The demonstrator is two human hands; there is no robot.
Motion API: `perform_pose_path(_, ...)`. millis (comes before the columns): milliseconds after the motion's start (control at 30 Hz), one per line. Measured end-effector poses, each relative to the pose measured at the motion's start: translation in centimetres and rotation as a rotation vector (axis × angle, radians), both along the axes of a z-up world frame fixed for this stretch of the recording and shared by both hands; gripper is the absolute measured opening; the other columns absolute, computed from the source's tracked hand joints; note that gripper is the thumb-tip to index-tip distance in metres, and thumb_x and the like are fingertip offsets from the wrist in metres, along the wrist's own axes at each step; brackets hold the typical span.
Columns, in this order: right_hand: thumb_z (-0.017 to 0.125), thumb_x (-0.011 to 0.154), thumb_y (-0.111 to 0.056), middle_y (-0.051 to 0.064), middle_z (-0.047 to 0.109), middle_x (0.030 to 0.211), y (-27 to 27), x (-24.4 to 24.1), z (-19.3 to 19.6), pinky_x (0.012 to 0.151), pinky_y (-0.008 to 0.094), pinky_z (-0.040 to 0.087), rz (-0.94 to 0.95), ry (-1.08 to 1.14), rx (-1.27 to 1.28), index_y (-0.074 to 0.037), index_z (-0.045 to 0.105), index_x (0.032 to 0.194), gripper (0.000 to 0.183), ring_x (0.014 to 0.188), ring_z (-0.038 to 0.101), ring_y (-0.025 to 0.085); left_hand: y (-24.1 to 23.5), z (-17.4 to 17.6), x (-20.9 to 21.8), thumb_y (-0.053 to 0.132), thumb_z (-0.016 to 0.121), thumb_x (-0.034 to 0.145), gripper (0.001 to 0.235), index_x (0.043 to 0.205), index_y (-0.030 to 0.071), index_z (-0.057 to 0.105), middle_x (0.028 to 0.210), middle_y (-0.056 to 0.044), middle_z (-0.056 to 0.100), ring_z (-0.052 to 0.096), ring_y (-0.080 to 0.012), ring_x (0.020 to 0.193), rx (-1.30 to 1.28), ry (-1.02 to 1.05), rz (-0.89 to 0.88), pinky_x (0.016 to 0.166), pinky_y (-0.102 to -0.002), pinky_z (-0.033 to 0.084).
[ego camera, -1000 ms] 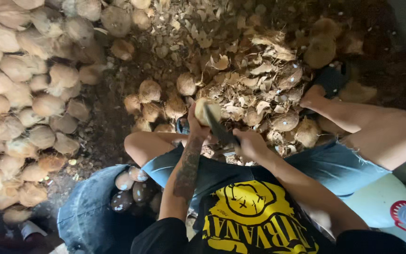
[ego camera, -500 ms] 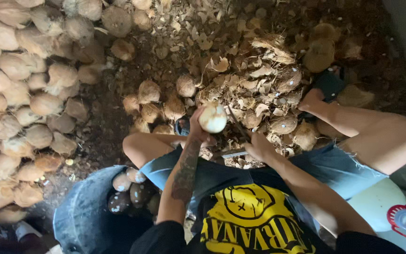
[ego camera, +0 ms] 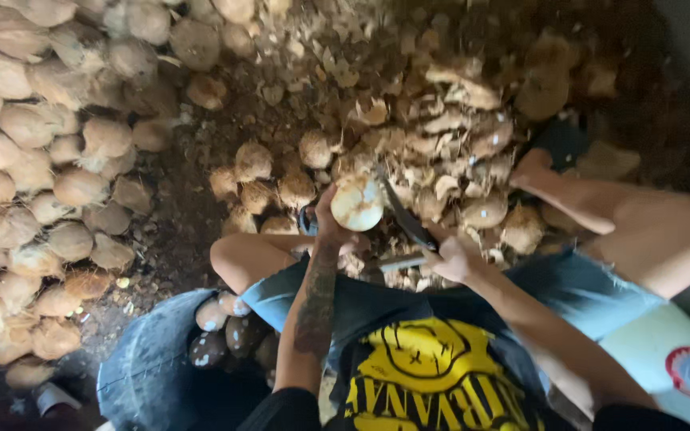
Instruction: The person sits on the ground and uses a large knife to peel the husk off several coconuts. They hold each coconut with one hand and strike it repeatedly with the knife to remove the outer layer, then place the peeled coconut into a nearby bucket.
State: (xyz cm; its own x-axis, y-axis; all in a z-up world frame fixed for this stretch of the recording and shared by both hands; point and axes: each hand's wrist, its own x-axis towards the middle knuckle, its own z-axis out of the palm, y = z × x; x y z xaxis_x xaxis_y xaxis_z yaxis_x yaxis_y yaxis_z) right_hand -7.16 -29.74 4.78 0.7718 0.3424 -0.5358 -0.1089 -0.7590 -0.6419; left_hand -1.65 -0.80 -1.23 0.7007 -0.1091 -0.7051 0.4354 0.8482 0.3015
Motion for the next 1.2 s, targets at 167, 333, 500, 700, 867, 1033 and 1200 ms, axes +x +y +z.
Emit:
perform_pose_path(167,0.069,0.079,-0.012,0.016,0.069,0.062,0.8,0.8,-1.7,0.048,0.047,0.055,0.267,-0.534,0.199,-0.010,0.071,0.119,0.041,0.052,0.068,0.039,-1.4,0.9,-0.5,0.061,0.076,0.076,0.068,0.121,0.010,0.081,0.120,-0.023,0.078,0.076,-0.0418,0.108,-0.046,0.103,0.006,0.105,-0.052,0.057)
perform_pose_path(333,0.062,0.080,-0.030,0.026,0.075,0.083,0.0,2.6,-4.2,0.076,0.060,0.054,-0.197,0.224,-0.073,-0.003,0.073,0.097,0.034,0.088,0.076,0.047,-1.7,8.1,-0.1,0.063,0.062,0.091,0.069,0.132,0.009,0.074,0.129,-0.026,0.073,0.071,-0.0441,0.120,-0.054,-0.044,0.122,0.114,-0.059,0.051)
perform_pose_path(500,0.058,0.090,-0.035,0.029,0.074,0.100,1.4,3.8,0.2,0.086,0.065,0.053,-0.304,0.185,-0.077,-0.009,0.062,0.124,0.043,0.105,0.073,0.052,-4.2,7.9,0.5,0.061,0.071,0.092,0.064,0.127,0.008,0.078,0.123,-0.019,0.077,0.075,-0.0358,0.111,0.082,0.056,0.152,0.111,-0.051,0.055)
perform_pose_path(700,0.072,0.100,-0.038,0.041,0.063,0.117,3.7,4.4,0.9,0.097,0.063,0.057,-0.225,0.110,0.009,-0.002,0.034,0.148,0.071,0.113,0.068,0.057,-4.6,1.3,1.0,0.047,0.088,0.080,0.048,0.113,0.014,0.080,0.105,-0.018,0.081,0.079,-0.0327,0.090,0.227,0.239,0.080,0.086,-0.049,0.063)
perform_pose_path(867,0.065,0.103,-0.021,0.046,0.059,0.132,2.9,7.9,-1.2,0.096,0.062,0.056,-0.371,0.160,-0.009,0.013,0.040,0.149,0.062,0.119,0.066,0.056,-2.5,-0.5,1.2,0.053,0.085,0.088,0.053,0.128,0.021,0.071,0.120,-0.018,0.077,0.076,-0.0366,0.107,0.309,0.187,-0.042,0.095,-0.062,0.059)
perform_pose_path(1033,0.058,0.106,-0.009,0.049,0.046,0.144,4.2,13.1,-5.8,0.103,0.067,0.051,-0.372,0.132,-0.034,0.021,0.024,0.155,0.067,0.132,0.054,0.060,-2.4,-1.3,-0.1,0.057,0.082,0.082,0.051,0.111,0.015,0.079,0.107,-0.019,0.080,0.079,-0.0366,0.093,0.229,0.330,0.018,0.087,-0.055,0.062)
perform_pose_path(1200,0.059,0.104,-0.006,0.039,0.043,0.150,5.7,16.7,-10.8,0.113,0.065,0.045,-0.320,0.098,-0.208,0.015,0.029,0.156,0.064,0.139,0.050,0.055,-2.2,-0.4,0.7,0.050,0.084,0.080,0.045,0.098,0.009,0.082,0.095,-0.020,0.081,0.080,-0.0342,0.078,0.222,0.417,0.074,0.071,-0.050,0.067)
